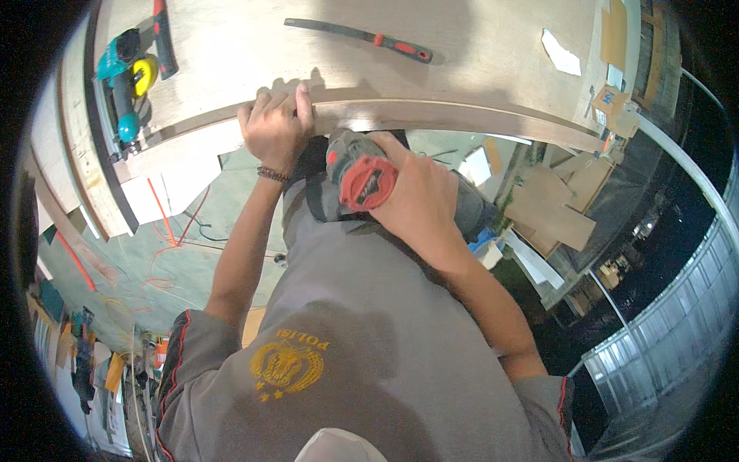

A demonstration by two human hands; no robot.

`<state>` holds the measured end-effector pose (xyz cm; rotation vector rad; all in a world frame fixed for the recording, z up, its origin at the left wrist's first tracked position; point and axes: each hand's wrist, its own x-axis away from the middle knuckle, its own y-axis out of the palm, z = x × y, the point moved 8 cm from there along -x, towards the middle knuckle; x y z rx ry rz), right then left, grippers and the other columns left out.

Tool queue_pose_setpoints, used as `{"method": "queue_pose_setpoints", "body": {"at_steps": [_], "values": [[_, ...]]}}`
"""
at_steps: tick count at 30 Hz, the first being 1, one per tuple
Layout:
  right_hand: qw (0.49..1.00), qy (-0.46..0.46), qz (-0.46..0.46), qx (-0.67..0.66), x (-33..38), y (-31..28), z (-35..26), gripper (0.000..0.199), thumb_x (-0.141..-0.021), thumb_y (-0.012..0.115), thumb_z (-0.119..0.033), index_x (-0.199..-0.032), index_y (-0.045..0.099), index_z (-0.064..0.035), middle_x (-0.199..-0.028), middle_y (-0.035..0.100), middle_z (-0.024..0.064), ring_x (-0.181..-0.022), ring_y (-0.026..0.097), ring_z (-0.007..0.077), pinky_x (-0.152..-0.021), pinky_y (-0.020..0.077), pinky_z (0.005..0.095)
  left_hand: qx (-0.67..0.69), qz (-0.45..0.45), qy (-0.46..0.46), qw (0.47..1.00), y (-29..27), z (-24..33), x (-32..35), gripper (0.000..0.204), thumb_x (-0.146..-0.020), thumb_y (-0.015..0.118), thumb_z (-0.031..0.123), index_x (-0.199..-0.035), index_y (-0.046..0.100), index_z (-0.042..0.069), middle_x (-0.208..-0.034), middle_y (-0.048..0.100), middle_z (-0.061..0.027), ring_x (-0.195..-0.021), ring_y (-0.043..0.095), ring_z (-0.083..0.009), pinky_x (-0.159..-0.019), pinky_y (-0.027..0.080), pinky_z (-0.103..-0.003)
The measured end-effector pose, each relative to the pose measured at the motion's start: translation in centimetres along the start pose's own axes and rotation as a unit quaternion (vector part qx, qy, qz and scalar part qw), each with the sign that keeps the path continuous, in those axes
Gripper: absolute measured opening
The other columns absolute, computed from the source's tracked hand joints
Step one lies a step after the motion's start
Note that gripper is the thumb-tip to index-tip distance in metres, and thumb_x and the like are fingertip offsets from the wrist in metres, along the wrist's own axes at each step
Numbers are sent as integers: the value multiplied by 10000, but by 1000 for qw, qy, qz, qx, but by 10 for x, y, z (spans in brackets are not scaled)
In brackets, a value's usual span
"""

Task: The person uses a power sander on a large wooden panel, then uses a drill to drive screws into wooden support beams to assemble a structure.

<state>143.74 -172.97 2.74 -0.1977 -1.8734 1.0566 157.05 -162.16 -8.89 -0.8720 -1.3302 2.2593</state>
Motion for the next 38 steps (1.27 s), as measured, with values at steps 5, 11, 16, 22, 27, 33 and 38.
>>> {"method": "queue_pose_setpoints", "body": {"at_steps": [5,11,16,22,27,33,38], "values": [[996,-87,5,37,-2,-10,-3,643,-703,836,-439,-1286,655,-236,-858,731,176,-863,715,407,-747,552,505,-1,-35,-21,999,-2,1,-8,352,-919,648,304,-660,733,81,-755,732,-127,-799,692,-271,-792,459,-437],[980,-185,41,-64,19,-37,9,604,-721,806,-252,-1302,644,-223,-877,732,183,-861,705,408,-750,557,463,7,-63,-26,998,-4,-1,-8,339,-921,632,306,-688,743,85,-667,687,-93,-725,658,-280,-729,440,-433],[968,-154,91,-177,34,-48,80,671,-717,814,-266,-1354,607,-251,-913,736,172,-898,705,396,-762,555,480,44,-67,-3,997,7,-2,-10,206,-916,631,247,-958,762,94,-910,738,-130,-858,679,-325,-863,469,-472],[951,-42,176,-251,56,-43,192,666,-732,825,-305,-1348,581,-234,-929,728,189,-935,696,419,-780,554,506,137,-81,-15,987,7,32,-28,237,-878,715,134,-1074,648,20,-950,698,-141,-922,650,-345,-824,500,-450],[903,36,251,-347,97,-24,268,727,-707,840,-228,-1377,559,-213,-908,732,166,-899,704,400,-771,551,447,250,-157,78,952,53,105,-56,78,-884,720,86,-927,678,36,-898,700,-129,-892,645,-327,-824,501,-425],[848,226,284,-385,150,34,313,759,-670,857,-223,-1374,572,-200,-921,737,159,-912,716,376,-807,564,430,312,-286,189,886,106,233,-87,223,-933,695,185,-1108,742,55,-962,740,-137,-921,688,-332,-821,530,-416],[787,369,287,-402,177,78,318,738,-694,851,-251,-1377,581,-175,-1032,748,177,-996,722,358,-882,568,424,328,-376,332,800,147,356,-92,318,-909,732,187,-1208,701,81,-1013,739,-166,-952,709,-300,-854,543,-406]]}}
